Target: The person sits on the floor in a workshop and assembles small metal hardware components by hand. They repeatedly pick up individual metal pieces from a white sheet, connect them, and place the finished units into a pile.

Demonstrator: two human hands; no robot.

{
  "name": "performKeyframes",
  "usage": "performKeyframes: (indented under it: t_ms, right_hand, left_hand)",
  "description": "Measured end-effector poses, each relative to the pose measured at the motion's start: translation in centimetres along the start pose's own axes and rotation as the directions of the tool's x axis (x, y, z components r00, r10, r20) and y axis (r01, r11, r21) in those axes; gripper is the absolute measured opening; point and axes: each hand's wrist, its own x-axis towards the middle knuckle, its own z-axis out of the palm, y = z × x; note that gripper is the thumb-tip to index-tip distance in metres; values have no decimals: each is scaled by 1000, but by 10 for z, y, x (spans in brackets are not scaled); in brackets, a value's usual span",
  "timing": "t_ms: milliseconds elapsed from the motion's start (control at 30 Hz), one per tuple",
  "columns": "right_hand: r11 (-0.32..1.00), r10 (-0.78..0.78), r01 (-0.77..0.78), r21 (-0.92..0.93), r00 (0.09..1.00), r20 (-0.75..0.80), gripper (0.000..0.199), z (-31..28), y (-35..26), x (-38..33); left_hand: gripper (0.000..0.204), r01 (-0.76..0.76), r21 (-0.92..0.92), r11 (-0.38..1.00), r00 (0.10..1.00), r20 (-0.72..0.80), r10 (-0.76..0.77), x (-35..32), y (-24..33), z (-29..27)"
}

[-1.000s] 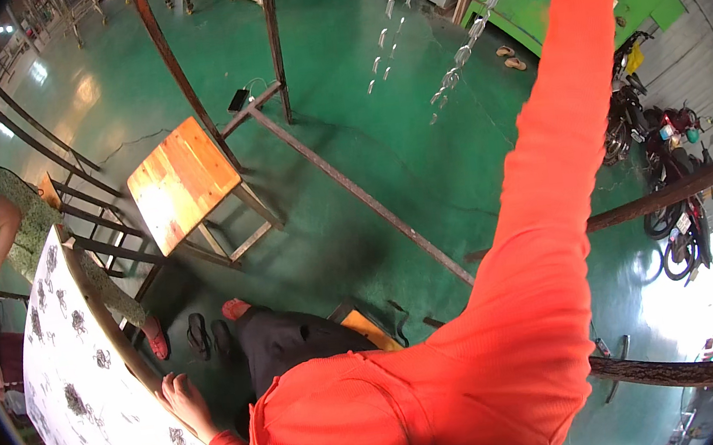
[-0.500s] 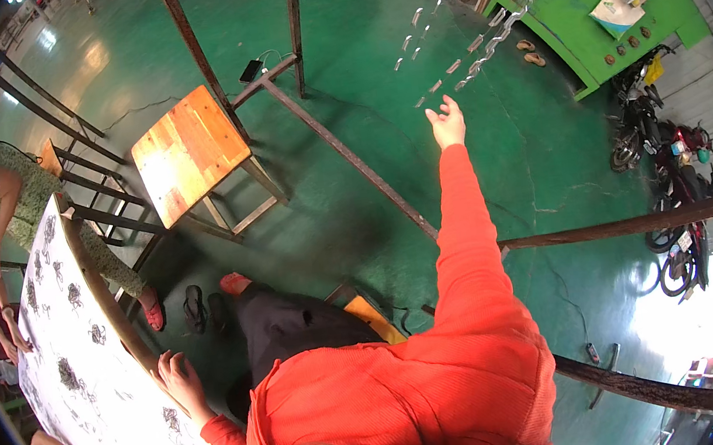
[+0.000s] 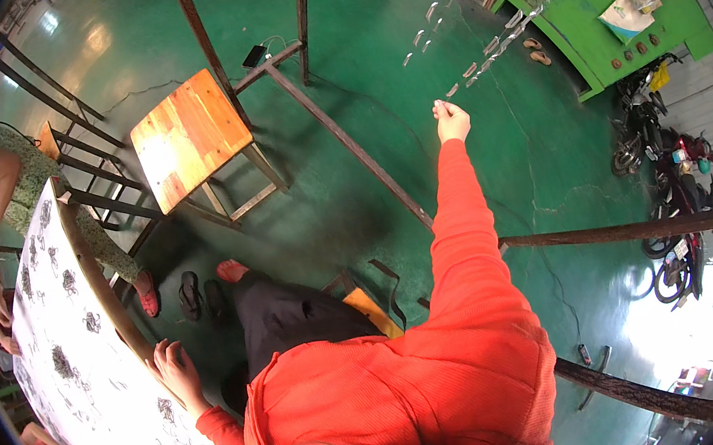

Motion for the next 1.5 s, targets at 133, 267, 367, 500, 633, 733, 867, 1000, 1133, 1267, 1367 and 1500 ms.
performKeyframes:
  t_ms: [133, 267, 367, 500, 633, 733, 867, 1000, 1133, 1267, 1367, 1500]
  right_hand:
    - [990, -13, -12, -140, 984, -178, 18, -5, -14, -15]
    - [978, -115, 44, -205, 930, -348, 21, -18, -5, -11]
    - [971, -141, 46, -236, 905, -400, 23, -27, -9, -17]
    - [960, -219, 144, -240, 921, -323, 25, -8, -20, -41]
    - [981, -124, 88, -171, 969, -213, 22, -21, -18, -67]
    - [994, -106, 110, -30, 989, 104, 24, 1, -3, -103]
    - [989, -138, 138, 56, 708, 693, 10, 67, -36, -202]
    - [994, -97, 68, 83, 244, 965, 11, 115, -112, -324]
    - [910, -295, 210, 358, -280, 914, 12, 138, -183, -405]
    - [812, -315, 224, 540, -610, 727, 11, 147, -201, -448]
    - [787, -335, 145, 600, -716, 613, 12, 153, -201, -469]
    - [802, -291, 155, 576, -742, 605, 15, 152, -216, -481]
  left_hand:
    - [15, -6, -7, 1000, 1000, -8, 6, -1, 0, -2]
    - [15, -11, -18, 1000, 1000, -15, 10, 2, 4, 0]
    - [16, -17, -22, 1000, 1000, -24, 17, 2, 5, 2]
    - [17, -8, -68, 998, 998, -69, 3, -4, 2, 1]
    - [18, -19, -168, 986, 991, -135, -4, 12, 12, -11]
    - [16, 38, -272, 962, 990, -121, -73, 7, 20, -28]
    - [18, 30, -409, 912, 995, -78, -68, 10, 52, -45]
    - [25, -109, -541, 834, 993, -106, 61, 9, 79, -83]
    - [29, -43, -637, 769, 997, -77, -8, -3, 93, -100]
    - [27, 36, -679, 733, 996, -37, -83, -26, 87, -95]
    - [15, 24, -714, 700, 992, -72, -107, -40, 74, -91]
    - [8, 107, -795, 598, 970, -47, -237, -59, 68, -96]
